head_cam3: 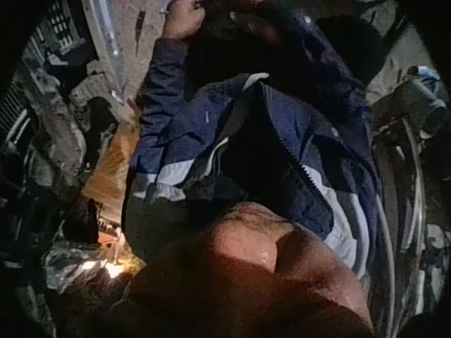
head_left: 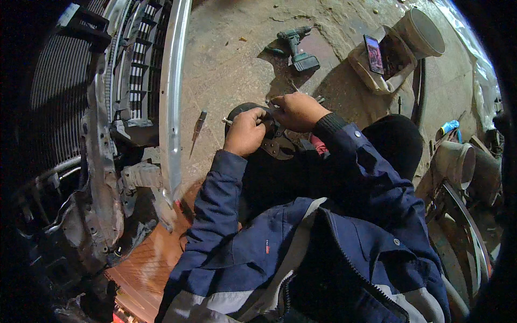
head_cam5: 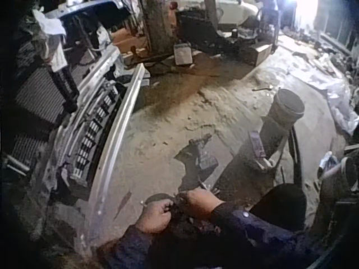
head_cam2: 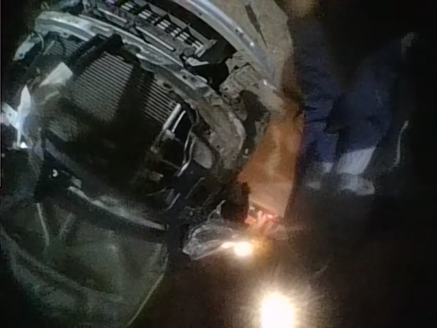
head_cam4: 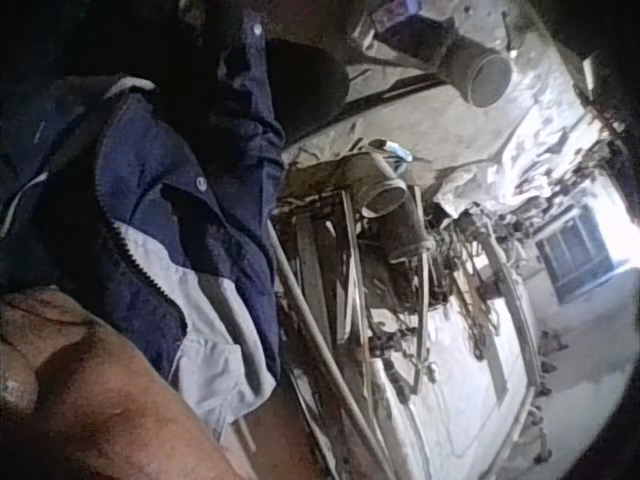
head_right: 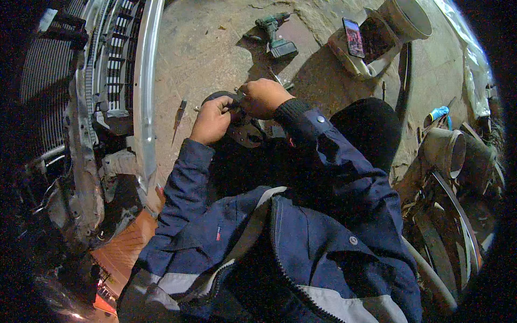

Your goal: The person sits on the floor in front of a car with its hood open and uses pliers to manipulate a small metal component. They repeatedly open and close the pliers, adjust the grip, and reposition the part while working.

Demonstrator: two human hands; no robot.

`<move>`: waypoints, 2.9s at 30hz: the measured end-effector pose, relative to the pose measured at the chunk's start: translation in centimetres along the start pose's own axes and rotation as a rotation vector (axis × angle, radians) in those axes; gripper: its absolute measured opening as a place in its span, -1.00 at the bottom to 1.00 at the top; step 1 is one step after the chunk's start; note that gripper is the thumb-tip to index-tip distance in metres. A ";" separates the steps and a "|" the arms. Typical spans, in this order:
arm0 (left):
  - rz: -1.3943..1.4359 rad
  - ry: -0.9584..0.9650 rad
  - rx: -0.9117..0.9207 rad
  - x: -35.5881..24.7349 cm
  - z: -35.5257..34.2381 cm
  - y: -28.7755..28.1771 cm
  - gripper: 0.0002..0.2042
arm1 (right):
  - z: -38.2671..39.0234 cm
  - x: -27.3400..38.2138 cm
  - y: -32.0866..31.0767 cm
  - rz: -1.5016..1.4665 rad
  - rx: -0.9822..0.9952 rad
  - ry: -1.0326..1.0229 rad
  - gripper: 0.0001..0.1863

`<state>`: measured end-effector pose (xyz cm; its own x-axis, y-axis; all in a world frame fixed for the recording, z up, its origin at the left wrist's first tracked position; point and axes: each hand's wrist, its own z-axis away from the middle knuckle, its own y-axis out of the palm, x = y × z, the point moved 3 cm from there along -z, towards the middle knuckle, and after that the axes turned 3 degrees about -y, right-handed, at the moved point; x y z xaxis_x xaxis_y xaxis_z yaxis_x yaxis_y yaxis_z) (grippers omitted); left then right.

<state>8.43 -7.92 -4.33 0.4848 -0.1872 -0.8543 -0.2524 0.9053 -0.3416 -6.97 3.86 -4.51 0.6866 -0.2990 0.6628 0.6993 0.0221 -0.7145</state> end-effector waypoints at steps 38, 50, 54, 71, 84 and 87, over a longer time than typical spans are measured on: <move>-0.156 0.193 -0.347 -0.4 2.5 -0.5 -0.81 | 3.1 3.0 1.0 0.017 -0.458 -0.231 -0.65; 0.258 -0.044 -0.206 -0.9 3.9 -1.8 -0.54 | 3.7 2.8 3.3 -0.078 -0.456 -0.138 -0.80; 0.238 -0.079 -0.122 -1.2 4.1 -3.5 -0.58 | 3.7 2.6 3.7 -0.113 -0.445 -0.127 -0.83; 0.518 -0.122 0.243 -2.6 3.6 -7.9 -0.66 | 2.0 2.0 2.9 -0.935 -0.059 -0.035 -0.83; 0.007 0.162 -0.302 -7.2 3.2 -5.0 -0.78 | 2.5 4.0 2.6 -1.622 0.104 0.024 -0.82; -0.255 0.332 -0.336 -8.2 3.5 -4.4 -0.76 | 2.7 3.8 3.8 -1.714 0.056 -0.017 -0.79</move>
<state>8.46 -9.07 5.54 0.2883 -0.5447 -0.7875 -0.4416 0.6541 -0.6141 -1.16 5.35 -4.12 -0.7953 -0.0059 0.6062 0.5871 -0.2572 0.7676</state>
